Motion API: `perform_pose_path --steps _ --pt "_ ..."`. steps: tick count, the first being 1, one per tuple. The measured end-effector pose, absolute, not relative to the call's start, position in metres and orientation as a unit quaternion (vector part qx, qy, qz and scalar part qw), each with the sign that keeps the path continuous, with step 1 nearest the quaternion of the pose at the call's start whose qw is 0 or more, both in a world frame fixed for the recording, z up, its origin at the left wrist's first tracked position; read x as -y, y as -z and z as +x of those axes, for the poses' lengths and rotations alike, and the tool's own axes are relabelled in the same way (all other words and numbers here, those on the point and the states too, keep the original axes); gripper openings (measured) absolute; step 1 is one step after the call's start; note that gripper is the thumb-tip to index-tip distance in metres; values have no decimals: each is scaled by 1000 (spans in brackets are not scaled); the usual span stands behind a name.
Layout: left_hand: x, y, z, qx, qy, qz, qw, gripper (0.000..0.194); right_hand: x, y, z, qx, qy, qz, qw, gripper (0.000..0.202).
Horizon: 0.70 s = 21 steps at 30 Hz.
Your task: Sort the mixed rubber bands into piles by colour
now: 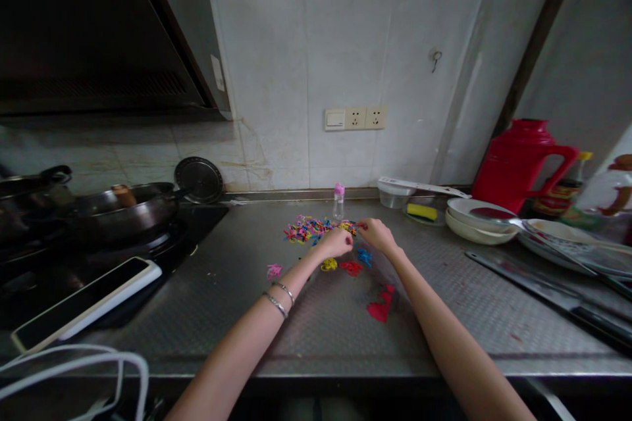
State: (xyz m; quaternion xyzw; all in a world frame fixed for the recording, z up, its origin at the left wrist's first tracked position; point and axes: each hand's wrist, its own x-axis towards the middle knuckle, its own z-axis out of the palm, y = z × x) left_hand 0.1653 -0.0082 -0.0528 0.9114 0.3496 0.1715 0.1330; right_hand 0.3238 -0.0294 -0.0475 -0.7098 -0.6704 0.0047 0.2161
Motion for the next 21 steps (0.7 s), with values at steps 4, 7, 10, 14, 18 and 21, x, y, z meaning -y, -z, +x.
perform_pose_path --steps 4,7,10,14,18,21 --pt "9 57 183 -331 -154 919 146 19 28 48 325 674 -7 -705 219 31" --pt "7 55 183 -319 -161 918 170 22 27 49 325 681 -7 -700 213 31" --pt "-1 49 169 -322 -192 908 189 28 27 49 325 682 -11 -704 199 30" --pt "-23 47 133 -388 -253 865 195 35 27 51 325 683 -17 -705 192 29" --pt "-47 51 89 -437 -292 813 250 35 25 56 325 684 -17 -703 192 28" --pt "-57 57 58 -488 -335 761 267 34 23 62 324 689 -14 -699 191 27"
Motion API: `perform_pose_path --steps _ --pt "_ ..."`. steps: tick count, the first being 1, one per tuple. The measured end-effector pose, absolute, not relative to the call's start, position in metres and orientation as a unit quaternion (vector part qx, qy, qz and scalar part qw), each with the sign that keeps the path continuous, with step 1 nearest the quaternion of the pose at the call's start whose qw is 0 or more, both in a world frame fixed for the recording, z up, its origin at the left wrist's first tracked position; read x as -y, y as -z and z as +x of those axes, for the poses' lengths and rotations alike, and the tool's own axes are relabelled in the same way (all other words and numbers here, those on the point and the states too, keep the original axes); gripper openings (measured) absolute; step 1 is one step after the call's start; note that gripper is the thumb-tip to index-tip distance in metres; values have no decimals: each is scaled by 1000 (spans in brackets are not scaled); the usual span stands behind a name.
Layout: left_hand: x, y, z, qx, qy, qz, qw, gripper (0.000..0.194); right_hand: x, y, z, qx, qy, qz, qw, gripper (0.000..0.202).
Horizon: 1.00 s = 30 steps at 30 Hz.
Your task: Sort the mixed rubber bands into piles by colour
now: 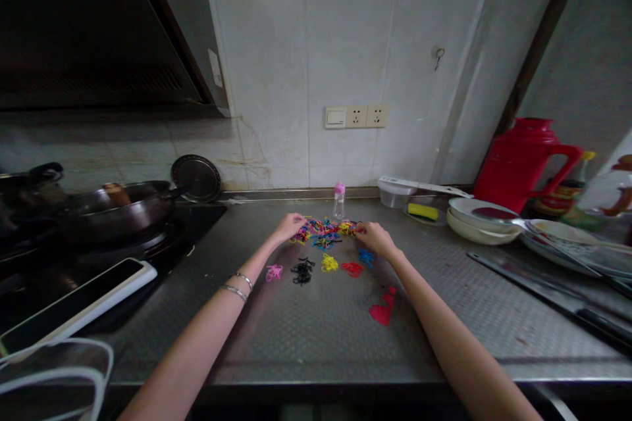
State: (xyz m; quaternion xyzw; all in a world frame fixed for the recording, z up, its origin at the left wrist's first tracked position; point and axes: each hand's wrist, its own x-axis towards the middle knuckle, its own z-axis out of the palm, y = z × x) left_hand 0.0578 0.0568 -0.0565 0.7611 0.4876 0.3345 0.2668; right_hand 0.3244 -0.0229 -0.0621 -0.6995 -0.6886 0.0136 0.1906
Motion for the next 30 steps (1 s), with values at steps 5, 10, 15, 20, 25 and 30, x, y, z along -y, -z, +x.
perform_pose_path --steps 5,10,15,20,25,30 --pt "-59 64 25 -541 -399 672 311 34 18 70 322 695 2 -695 186 26" --pt "-53 66 20 -554 -416 624 361 36 14 75 323 689 6 -699 193 22" --pt "-52 68 25 -545 -425 630 355 35 12 78 326 685 -5 -696 213 20" --pt "-55 73 25 -535 -424 646 341 35 11 80 327 671 -11 -707 221 21" --pt "-57 77 19 -529 -430 648 339 36 9 82 328 676 -5 -704 215 20" --pt "-59 79 12 -530 -442 639 339 37 7 82 331 670 -12 -712 210 20"
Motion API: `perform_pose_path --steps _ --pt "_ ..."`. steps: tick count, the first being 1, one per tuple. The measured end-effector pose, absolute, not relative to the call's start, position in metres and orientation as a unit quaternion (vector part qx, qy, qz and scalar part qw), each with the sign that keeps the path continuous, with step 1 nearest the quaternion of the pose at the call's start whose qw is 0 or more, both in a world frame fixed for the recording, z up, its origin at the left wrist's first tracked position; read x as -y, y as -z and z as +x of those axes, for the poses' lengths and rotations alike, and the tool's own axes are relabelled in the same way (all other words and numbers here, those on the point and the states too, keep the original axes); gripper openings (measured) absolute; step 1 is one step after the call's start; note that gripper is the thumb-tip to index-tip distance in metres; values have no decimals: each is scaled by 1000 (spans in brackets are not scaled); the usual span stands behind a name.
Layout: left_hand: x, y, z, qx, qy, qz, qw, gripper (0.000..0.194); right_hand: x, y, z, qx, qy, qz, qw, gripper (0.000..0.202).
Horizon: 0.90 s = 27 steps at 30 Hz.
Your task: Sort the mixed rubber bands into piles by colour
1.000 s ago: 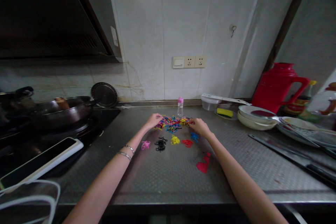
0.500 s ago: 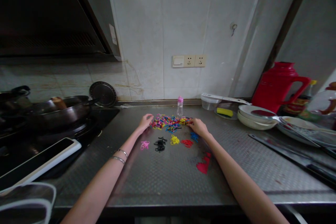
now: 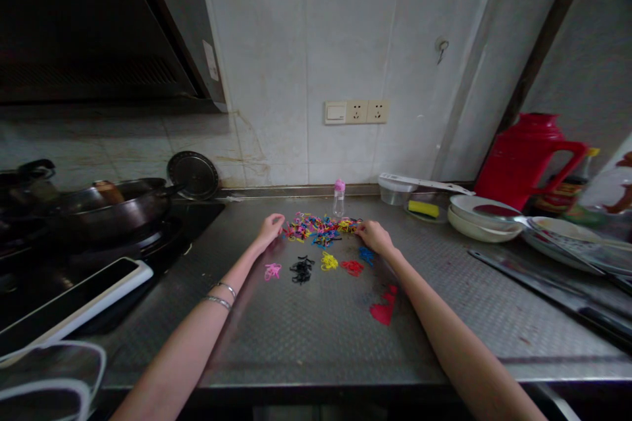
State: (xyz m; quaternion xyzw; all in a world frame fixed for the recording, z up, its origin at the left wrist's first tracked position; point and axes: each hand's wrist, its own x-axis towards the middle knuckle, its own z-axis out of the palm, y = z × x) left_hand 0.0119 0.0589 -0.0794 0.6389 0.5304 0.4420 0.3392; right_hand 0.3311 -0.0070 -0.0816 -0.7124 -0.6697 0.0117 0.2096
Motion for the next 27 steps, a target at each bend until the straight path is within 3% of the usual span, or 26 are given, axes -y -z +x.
perform_pose_path --steps 16,27 --pt "-50 73 15 -518 -444 659 317 34 17 59 337 679 -44 -704 204 18" --pt "-49 73 14 -512 -435 672 312 29 9 63 317 786 -113 -546 266 17"
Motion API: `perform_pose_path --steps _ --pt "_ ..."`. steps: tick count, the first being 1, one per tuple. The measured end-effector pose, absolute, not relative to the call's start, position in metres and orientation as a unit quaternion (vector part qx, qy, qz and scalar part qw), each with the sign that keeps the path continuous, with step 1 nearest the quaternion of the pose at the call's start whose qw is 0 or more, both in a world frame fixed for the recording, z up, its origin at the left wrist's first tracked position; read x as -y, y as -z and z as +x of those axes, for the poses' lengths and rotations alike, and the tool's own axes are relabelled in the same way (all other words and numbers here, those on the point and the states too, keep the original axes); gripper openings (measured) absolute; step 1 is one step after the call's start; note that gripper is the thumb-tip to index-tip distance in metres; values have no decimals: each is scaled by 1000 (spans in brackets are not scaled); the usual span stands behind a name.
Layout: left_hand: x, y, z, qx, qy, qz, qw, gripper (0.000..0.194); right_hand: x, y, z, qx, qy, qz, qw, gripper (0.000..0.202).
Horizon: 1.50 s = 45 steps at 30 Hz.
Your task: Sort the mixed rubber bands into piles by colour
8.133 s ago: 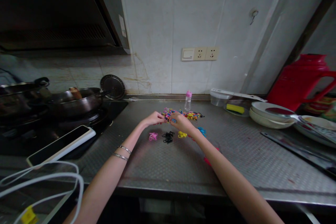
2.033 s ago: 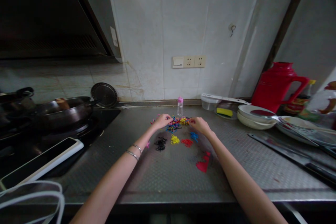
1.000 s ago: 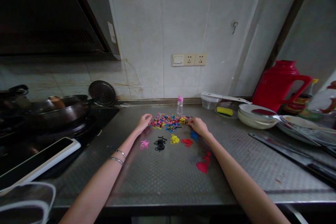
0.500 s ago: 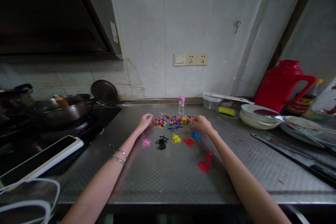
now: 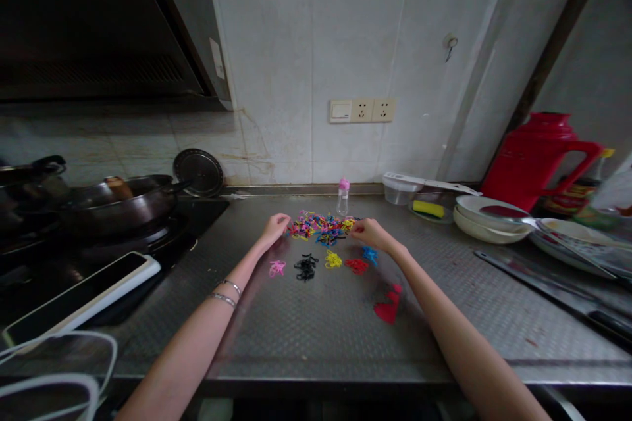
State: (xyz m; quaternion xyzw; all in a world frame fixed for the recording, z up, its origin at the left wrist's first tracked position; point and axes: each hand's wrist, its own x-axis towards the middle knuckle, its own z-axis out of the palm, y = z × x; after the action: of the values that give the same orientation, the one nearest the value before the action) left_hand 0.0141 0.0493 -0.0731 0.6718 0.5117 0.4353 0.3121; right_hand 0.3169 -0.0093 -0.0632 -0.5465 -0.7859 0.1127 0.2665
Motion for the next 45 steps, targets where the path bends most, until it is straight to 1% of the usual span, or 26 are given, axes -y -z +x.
perform_pose_path --steps 5,8,12,17,25,28,34,38,45 --pt "-54 77 13 -507 -419 687 308 21 23 58 276 828 -123 -471 279 18" --pt "-55 80 14 -499 -400 709 298 17 34 57 255 854 -128 -433 259 16" --pt "-52 80 15 -488 -366 751 253 18 44 59 236 880 -109 -401 230 15" --pt "-52 76 9 -530 -320 765 177 19 51 59 226 897 -104 -371 217 16" --pt "-44 69 12 -516 -303 785 159 20 45 46 248 856 -114 -421 277 20" --pt "-38 66 19 -522 -295 785 154 19 38 47 260 839 -107 -456 276 20" --pt "-38 69 20 -517 -274 800 130 15 26 56 281 828 -68 -480 281 21" --pt "-43 74 18 -514 -258 808 126 17 23 59 287 821 -66 -497 273 21" --pt "-46 76 16 -500 -265 813 137 19 22 61 288 822 -69 -501 263 21"
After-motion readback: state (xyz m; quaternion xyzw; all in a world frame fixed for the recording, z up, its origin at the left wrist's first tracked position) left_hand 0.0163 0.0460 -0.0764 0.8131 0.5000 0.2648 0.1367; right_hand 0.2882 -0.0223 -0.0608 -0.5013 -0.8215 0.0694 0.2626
